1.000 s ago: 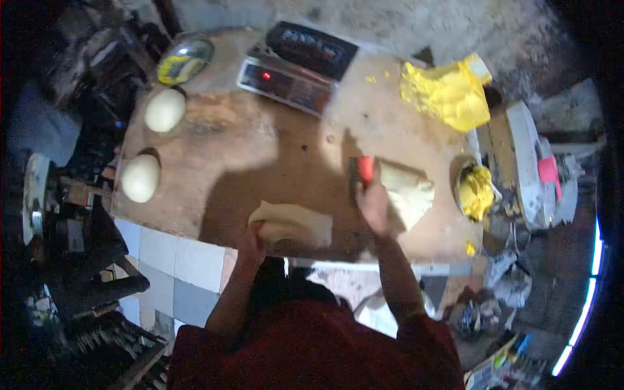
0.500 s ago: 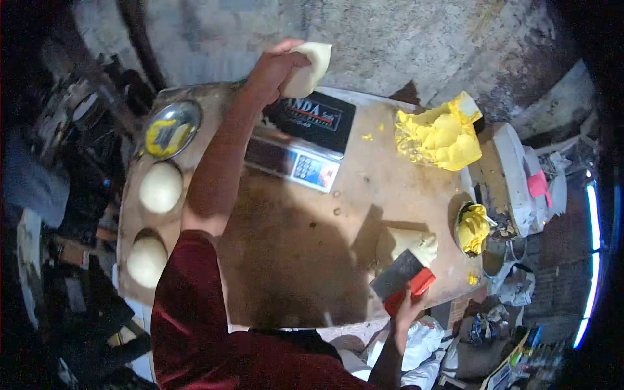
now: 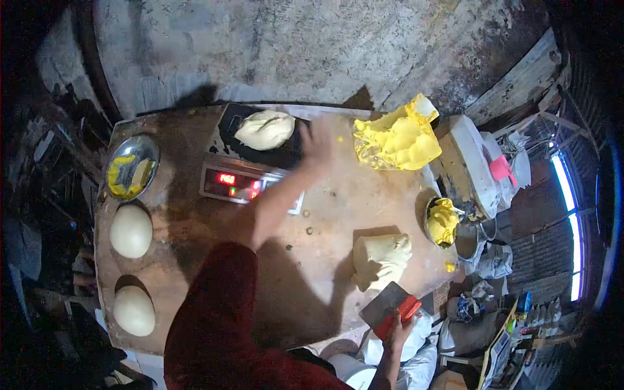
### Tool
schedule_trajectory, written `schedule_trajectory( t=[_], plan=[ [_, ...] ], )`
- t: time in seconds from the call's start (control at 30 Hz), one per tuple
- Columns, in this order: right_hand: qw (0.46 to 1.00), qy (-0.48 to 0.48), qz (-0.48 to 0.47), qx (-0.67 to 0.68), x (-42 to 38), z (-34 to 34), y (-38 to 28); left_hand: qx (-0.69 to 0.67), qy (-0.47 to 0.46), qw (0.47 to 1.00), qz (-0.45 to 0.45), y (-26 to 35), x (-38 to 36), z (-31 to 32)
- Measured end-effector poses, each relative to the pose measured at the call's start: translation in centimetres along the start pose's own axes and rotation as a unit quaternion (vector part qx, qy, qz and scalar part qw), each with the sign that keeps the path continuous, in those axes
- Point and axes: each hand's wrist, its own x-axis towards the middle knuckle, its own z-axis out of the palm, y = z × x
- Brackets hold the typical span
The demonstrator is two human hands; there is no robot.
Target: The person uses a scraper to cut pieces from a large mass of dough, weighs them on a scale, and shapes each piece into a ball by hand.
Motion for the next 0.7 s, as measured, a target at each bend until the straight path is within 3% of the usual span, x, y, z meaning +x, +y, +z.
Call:
schedule_trajectory(
  t=[0.07, 0.1, 0.13, 0.17, 0.2, 0.23, 0.27, 0.3, 0.37, 0.43, 0.47, 0.5, 0.53, 0.57, 0.6, 0.63, 0.7],
  plan=[
    [0.999, 0.039, 0.01, 0.028, 0.1, -0.5, -0.1, -0.283, -0.066, 0.955, -0.057, 8.2, -4.6, 0.6],
    [0.999, 0.03, 0.011, 0.026, 0.0, -1.2, -0.2, -0.39, -0.186, 0.902, -0.011, 10.2, -7.9, -1.8],
    [0.998, 0.036, 0.029, 0.04, 0.0, -2.2, -0.4, -0.533, -0.204, 0.82, -0.043, 12.3, -12.9, -3.7],
    [0.997, 0.042, 0.046, 0.054, 0.1, -3.3, -0.6, -0.454, -0.058, 0.887, -0.067, 16.7, -18.3, 1.0],
    [0.997, 0.031, 0.038, 0.053, 0.3, -3.9, -0.8, -0.436, -0.022, 0.895, -0.096, 19.8, -23.8, 3.6],
    [0.995, 0.064, 0.02, 0.072, -0.2, -5.1, -0.9, -0.481, -0.052, 0.861, -0.155, 22.3, -28.4, 4.2],
    [0.991, 0.094, 0.006, 0.091, -0.3, -6.8, -0.5, -0.423, -0.082, 0.895, -0.112, 23.7, -31.6, 3.9],
    [0.989, 0.099, 0.0, 0.108, 0.6, -9.9, 2.1, -0.411, -0.052, 0.908, -0.056, 24.2, -33.9, 2.1],
    [0.992, 0.082, 0.018, 0.089, 1.2, -14.4, 4.4, -0.364, -0.028, 0.926, -0.098, 25.5, -33.9, -2.3],
    [0.989, 0.109, 0.018, 0.1, 2.2, -17.3, 6.2, -0.295, 0.052, 0.936, -0.187, 29.8, -33.1, 2.5],
    [0.983, 0.145, 0.017, 0.112, 2.2, -18.7, 6.6, -0.239, 0.013, 0.95, -0.202, 30.9, -31.9, 3.5],
    [0.983, 0.138, 0.02, 0.12, 2.5, -19.3, 6.2, -0.316, -0.07, 0.919, -0.225, 30.9, -30.4, 2.9],
    [0.982, 0.134, 0.026, 0.129, 3.0, -19.2, 5.3, -0.269, -0.063, 0.934, -0.226, 31.7, -29.1, 5.2],
    [0.984, 0.153, 0.031, 0.084, 3.4, -18.7, 4.2, -0.336, -0.081, 0.921, -0.178, 30.2, -27.9, 6.6],
    [0.992, 0.106, -0.002, 0.073, 3.5, -17.4, 2.3, -0.588, -0.277, 0.679, -0.342, 26.6, -25.2, -0.9],
    [0.994, 0.097, 0.019, 0.038, 3.2, -15.3, -0.7, -0.668, -0.104, 0.651, -0.345, 28.9, -26.3, 8.0],
    [0.995, -0.006, -0.048, 0.086, 4.4, -13.9, -0.6, -0.763, 0.012, 0.633, -0.133, 27.6, -28.9, 13.5]
  ],
)
